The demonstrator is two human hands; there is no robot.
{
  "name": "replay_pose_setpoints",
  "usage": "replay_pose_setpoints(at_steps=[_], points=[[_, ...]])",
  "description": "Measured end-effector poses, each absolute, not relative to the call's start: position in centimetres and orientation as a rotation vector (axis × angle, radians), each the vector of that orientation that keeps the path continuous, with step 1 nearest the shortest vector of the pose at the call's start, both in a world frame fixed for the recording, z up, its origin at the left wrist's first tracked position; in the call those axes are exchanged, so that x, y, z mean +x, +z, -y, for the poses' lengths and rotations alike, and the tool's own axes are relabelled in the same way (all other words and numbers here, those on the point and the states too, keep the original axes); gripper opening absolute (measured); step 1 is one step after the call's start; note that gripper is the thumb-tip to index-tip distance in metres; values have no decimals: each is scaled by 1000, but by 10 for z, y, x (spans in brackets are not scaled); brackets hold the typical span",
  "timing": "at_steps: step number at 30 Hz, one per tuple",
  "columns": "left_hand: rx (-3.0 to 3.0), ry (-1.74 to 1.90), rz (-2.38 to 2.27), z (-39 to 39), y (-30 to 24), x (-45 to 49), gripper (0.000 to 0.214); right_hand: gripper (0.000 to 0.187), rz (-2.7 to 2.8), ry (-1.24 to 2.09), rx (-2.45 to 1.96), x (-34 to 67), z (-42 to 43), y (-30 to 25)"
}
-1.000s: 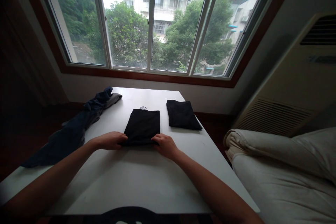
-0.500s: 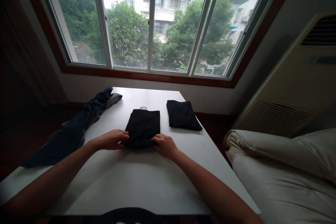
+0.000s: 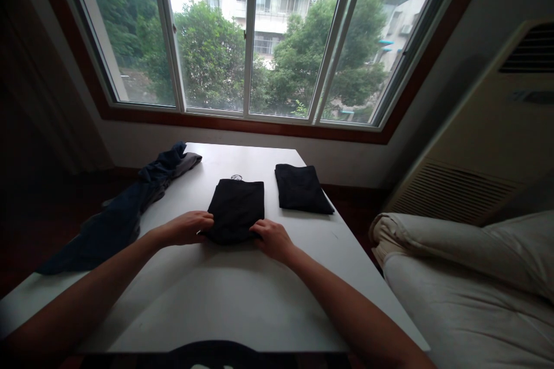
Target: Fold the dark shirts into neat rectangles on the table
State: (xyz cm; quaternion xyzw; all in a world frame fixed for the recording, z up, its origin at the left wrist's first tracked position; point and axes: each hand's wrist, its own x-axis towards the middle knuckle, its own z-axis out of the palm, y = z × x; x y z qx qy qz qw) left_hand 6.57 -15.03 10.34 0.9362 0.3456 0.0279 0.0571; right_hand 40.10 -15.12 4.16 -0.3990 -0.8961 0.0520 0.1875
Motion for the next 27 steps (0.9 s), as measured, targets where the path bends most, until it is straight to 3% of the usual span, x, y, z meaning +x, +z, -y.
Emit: replay_pose_setpoints(at_steps=[27], points=[[2860,36,-1081,150,99,65,14,35,2518,151,-1115,401,150,40]])
